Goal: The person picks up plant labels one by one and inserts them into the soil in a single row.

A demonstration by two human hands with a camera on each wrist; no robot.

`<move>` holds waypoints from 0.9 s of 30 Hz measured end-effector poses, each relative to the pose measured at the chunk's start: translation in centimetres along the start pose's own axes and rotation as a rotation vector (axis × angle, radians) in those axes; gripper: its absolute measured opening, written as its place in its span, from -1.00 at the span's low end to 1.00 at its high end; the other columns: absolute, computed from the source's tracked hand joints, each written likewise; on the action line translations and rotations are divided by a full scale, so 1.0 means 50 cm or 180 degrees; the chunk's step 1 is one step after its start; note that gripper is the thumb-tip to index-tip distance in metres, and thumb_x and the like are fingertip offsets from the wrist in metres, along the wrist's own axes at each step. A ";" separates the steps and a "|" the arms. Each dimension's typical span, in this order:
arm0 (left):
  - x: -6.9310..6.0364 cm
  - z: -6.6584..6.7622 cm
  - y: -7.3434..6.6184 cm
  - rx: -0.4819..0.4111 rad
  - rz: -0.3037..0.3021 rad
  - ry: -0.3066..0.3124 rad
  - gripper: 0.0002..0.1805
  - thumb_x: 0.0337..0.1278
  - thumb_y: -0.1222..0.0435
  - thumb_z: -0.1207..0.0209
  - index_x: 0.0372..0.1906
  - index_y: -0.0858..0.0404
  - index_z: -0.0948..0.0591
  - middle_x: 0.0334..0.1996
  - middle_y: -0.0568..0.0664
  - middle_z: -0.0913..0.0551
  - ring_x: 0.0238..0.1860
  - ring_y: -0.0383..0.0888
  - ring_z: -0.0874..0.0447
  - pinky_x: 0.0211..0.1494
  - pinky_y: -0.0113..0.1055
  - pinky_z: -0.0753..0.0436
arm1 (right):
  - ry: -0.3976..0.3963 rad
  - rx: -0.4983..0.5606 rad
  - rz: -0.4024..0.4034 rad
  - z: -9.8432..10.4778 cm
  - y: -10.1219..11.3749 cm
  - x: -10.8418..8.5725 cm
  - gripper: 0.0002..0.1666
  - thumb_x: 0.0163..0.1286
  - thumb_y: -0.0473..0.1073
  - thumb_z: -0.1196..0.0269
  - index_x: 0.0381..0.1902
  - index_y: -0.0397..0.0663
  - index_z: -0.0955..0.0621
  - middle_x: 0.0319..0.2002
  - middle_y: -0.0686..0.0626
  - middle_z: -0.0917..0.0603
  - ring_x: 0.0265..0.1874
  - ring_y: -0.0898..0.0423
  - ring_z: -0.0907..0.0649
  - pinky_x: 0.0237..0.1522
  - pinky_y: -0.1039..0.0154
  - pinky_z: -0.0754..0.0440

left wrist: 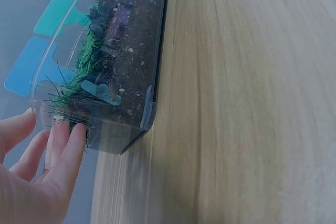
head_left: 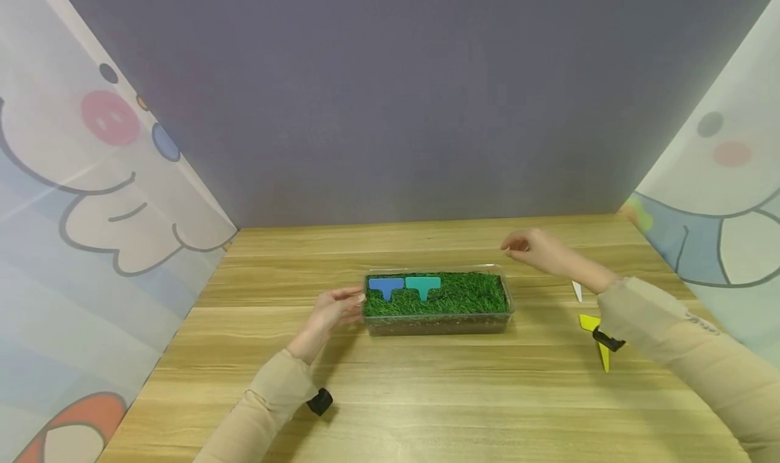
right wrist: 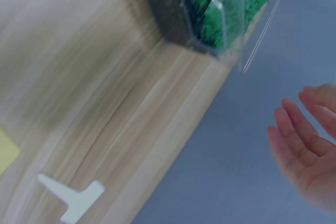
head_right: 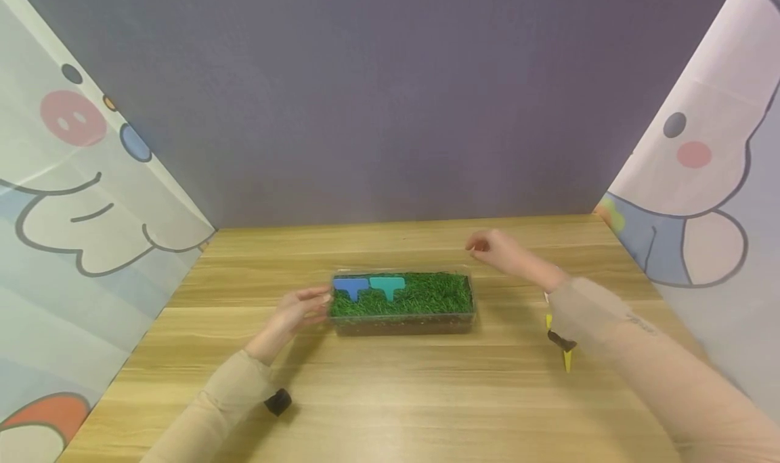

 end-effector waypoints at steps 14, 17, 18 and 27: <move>0.002 -0.001 0.002 0.0008 0.0024 -0.0024 -0.63 0.03 0.41 -0.14 0.01 0.41 -0.48 -0.19 0.18 -0.59 -0.42 -0.17 -0.54 -0.09 -0.19 -0.62 | 0.0180 -0.0134 -0.0280 0.028 -0.091 -0.025 -0.83 0.13 -0.42 -0.15 -0.30 -0.45 -0.56 -0.44 -0.14 -0.61 -0.50 0.08 -0.55 -0.48 0.24 -0.56; 0.002 -0.001 0.002 0.0023 0.0020 -0.0026 -0.63 0.04 0.41 -0.13 0.01 0.40 -0.48 -0.18 0.17 -0.59 -0.41 -0.17 -0.54 -0.11 -0.21 -0.63 | 0.0232 -0.0162 -0.0292 0.032 -0.110 -0.033 -0.84 0.12 -0.43 -0.14 -0.32 -0.46 -0.55 -0.42 -0.21 -0.61 -0.47 0.00 -0.57 -0.46 0.17 -0.58; 0.002 -0.001 0.002 0.0025 0.0018 -0.0023 -0.63 0.04 0.41 -0.13 0.01 0.41 -0.48 -0.18 0.17 -0.58 -0.41 -0.17 -0.54 -0.11 -0.21 -0.63 | 0.0244 -0.0157 -0.0300 0.033 -0.117 -0.035 -0.84 0.12 -0.43 -0.14 -0.32 -0.46 -0.56 -0.42 -0.23 -0.61 -0.46 -0.03 -0.58 -0.44 0.13 -0.59; 0.003 -0.001 0.004 0.0015 0.0021 -0.0002 -0.63 0.03 0.41 -0.13 0.01 0.41 -0.48 -0.16 0.20 -0.58 -0.39 -0.15 -0.55 -0.09 -0.18 -0.62 | 0.0302 -0.0255 -0.0301 0.035 -0.162 -0.046 -0.86 0.06 -0.45 -0.15 -0.38 -0.47 -0.57 -0.43 -0.26 -0.61 -0.44 -0.06 -0.57 -0.40 0.09 -0.60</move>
Point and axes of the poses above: each hand's wrist, its own x-axis towards the middle knuckle, its own z-axis out of the back of the hand, y = z × x, the point moved 2 cm from there along x, towards the middle knuckle
